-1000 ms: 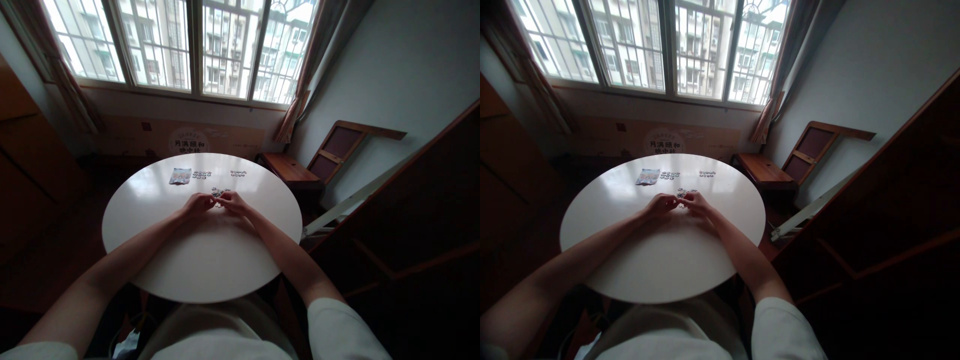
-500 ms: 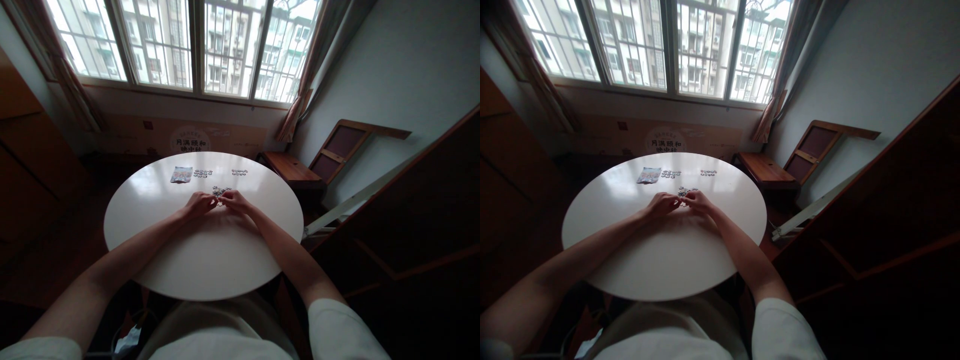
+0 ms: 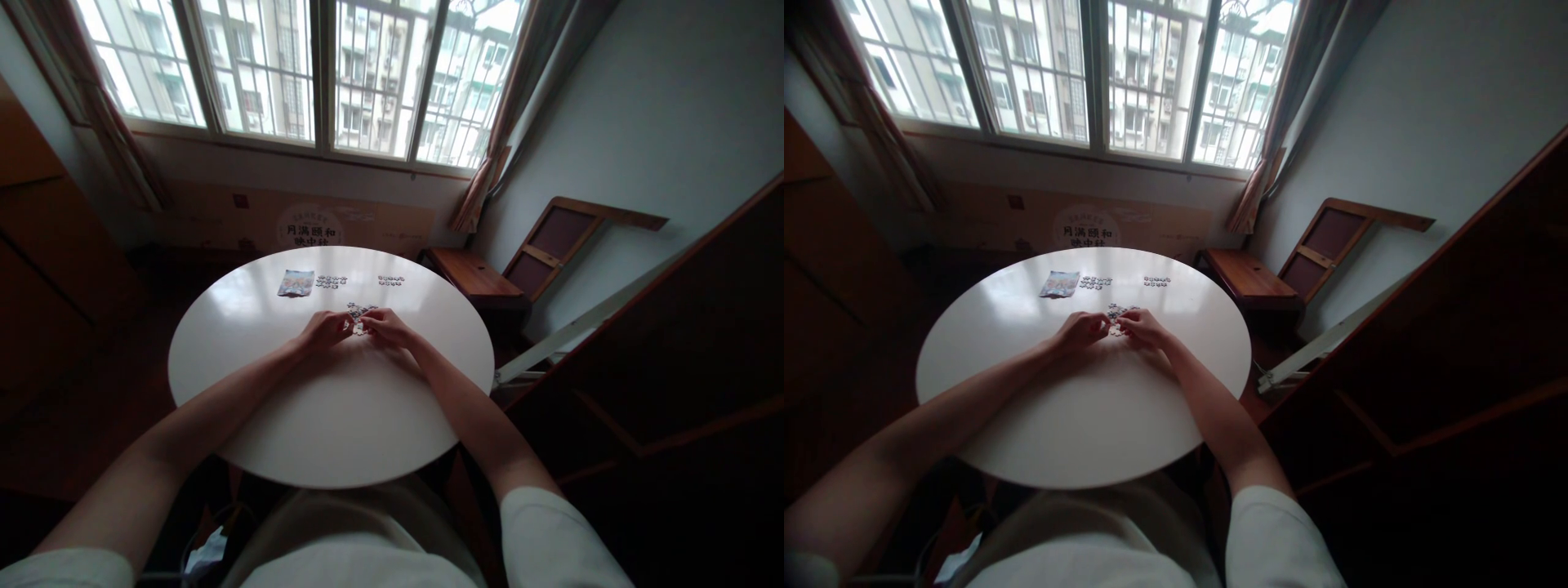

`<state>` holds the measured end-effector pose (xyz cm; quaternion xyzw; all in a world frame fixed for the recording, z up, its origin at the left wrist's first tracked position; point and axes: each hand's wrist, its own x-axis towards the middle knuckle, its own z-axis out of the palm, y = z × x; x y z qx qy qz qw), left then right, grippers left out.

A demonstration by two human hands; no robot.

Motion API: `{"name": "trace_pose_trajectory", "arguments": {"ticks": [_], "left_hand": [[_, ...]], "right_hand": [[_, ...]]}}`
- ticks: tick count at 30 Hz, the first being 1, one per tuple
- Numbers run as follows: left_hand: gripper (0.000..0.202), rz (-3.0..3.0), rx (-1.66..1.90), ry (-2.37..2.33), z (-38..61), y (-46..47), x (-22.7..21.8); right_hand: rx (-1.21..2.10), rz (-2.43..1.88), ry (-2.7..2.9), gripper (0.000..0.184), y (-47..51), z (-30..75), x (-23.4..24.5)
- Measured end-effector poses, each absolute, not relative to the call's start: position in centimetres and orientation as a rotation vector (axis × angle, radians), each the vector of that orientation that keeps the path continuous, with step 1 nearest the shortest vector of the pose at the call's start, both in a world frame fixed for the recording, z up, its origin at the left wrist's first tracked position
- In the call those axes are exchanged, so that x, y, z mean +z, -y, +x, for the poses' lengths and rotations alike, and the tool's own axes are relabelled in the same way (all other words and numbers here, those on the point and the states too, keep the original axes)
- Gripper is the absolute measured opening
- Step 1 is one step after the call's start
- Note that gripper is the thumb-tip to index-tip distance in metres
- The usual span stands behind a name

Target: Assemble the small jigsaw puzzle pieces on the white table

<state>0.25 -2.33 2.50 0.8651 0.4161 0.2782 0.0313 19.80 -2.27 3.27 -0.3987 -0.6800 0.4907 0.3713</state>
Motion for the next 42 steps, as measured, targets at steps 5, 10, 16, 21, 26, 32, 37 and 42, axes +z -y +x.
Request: {"name": "trace_pose_trajectory", "arguments": {"ticks": [5, 10, 16, 21, 26, 32, 37, 42], "left_hand": [[0.022, 2.712, 0.847, -1.263, 0.2, 1.9, 2.0], [0.023, 2.763, 0.888, -1.211, 0.0, 1.7, 1.8], [0.022, 2.771, 0.895, -1.114, -0.1, 1.7, 1.8], [0.020, 2.807, 0.920, -1.096, 0.0, 1.6, 1.7], [0.020, 2.833, 0.978, -1.066, -0.1, 1.3, 1.3], [0.019, 2.838, 1.010, -1.079, -0.1, 1.0, 1.0], [0.017, 2.824, 1.000, -1.061, -0.1, 1.2, 1.1], [0.018, 2.802, 0.987, -1.018, -0.1, 1.2, 1.2]], "right_hand": [[1.283, -1.009, 1.711, 0.029, 2.3, 19.8, 3.1], [1.282, -1.026, 1.707, 0.030, 2.4, 19.6, 3.3], [1.220, -1.080, 1.754, 0.031, 2.2, 19.7, 3.3], [1.195, -1.031, 1.786, 0.029, 1.7, 19.7, 2.6], [1.197, -1.026, 1.792, 0.026, 1.7, 19.6, 2.6], [1.208, -1.034, 1.790, 0.029, 1.7, 19.6, 2.6], [1.200, -1.021, 1.808, 0.029, 1.6, 19.7, 2.5], [1.182, -1.017, 1.813, 0.027, 1.6, 19.7, 2.5]]}}
